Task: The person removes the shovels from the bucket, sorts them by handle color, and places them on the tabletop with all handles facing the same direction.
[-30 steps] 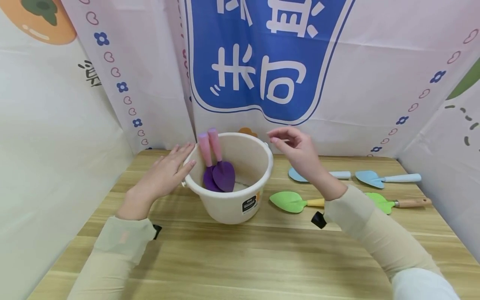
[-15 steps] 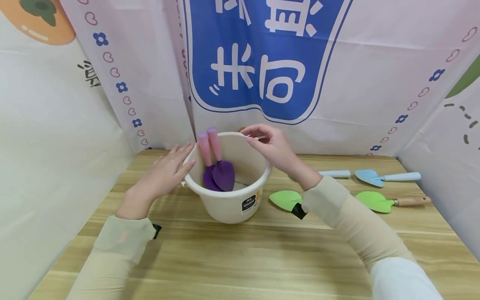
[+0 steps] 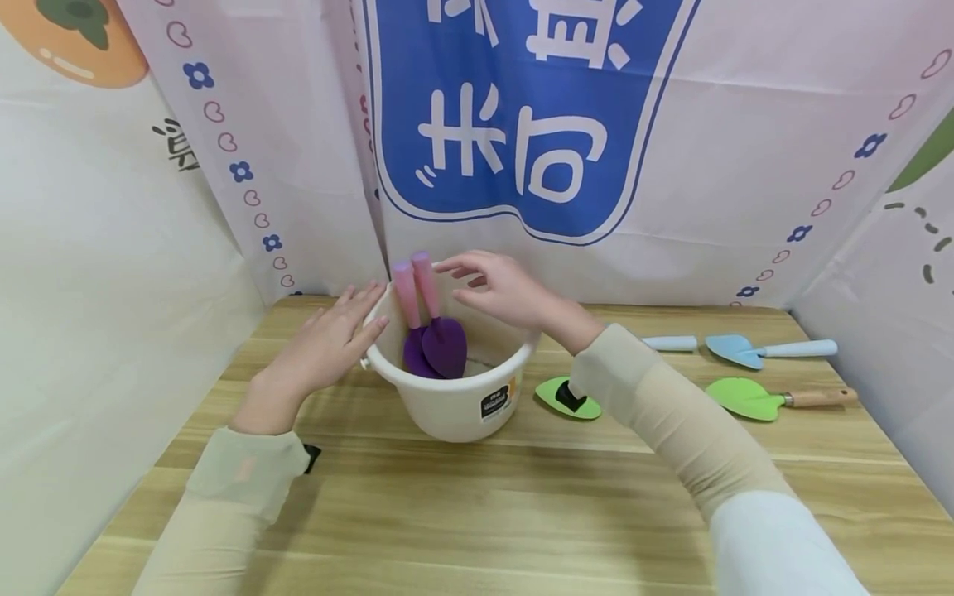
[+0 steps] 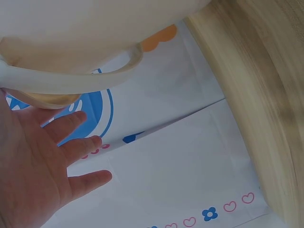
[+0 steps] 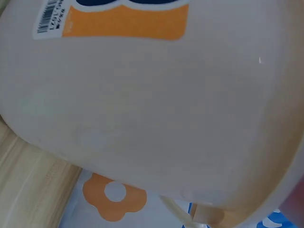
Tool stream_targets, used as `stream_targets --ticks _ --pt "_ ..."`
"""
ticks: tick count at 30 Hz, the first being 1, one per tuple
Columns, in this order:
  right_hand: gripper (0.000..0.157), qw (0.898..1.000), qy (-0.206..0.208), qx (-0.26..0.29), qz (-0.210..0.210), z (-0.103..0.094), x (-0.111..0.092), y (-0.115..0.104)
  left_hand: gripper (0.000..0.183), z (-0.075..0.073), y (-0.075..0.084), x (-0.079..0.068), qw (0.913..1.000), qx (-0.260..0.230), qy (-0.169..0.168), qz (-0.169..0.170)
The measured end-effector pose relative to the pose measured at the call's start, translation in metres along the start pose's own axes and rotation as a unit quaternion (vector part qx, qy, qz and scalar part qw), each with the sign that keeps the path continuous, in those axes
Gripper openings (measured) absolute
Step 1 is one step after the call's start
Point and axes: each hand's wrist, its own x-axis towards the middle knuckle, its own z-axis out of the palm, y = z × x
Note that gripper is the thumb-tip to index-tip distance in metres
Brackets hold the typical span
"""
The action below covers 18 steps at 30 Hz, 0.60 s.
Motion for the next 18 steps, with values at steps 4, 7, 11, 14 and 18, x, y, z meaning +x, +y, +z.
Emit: stream_targets --ticks 4,7,11,14,18 --pt "0.045 1.000 -0.019 -0.017 0.001 0.003 0.011 0.001 0.066 0.000 -0.001 0.000 1.0000 0.000 -0.001 -0.001" --pt "0.047 1.000 -0.021 -0.019 0.002 0.004 0.017 0.002 0.065 0.000 -0.001 0.000 1.0000 0.001 -0.004 -0.001" --pt "0.050 1.000 -0.021 -0.018 0.012 0.006 0.022 0.004 0.066 0.000 -0.001 0.001 1.0000 0.000 -0.006 0.000" --pt "0.053 0.999 -0.027 -0.016 0.020 0.007 0.026 0.005 0.066 0.000 -0.001 0.001 1.0000 -0.001 -0.006 -0.001" --pt "0.058 0.998 -0.046 -0.012 0.032 0.008 0.030 0.006 0.065 0.001 -0.001 0.001 1.0000 -0.001 -0.005 0.000"
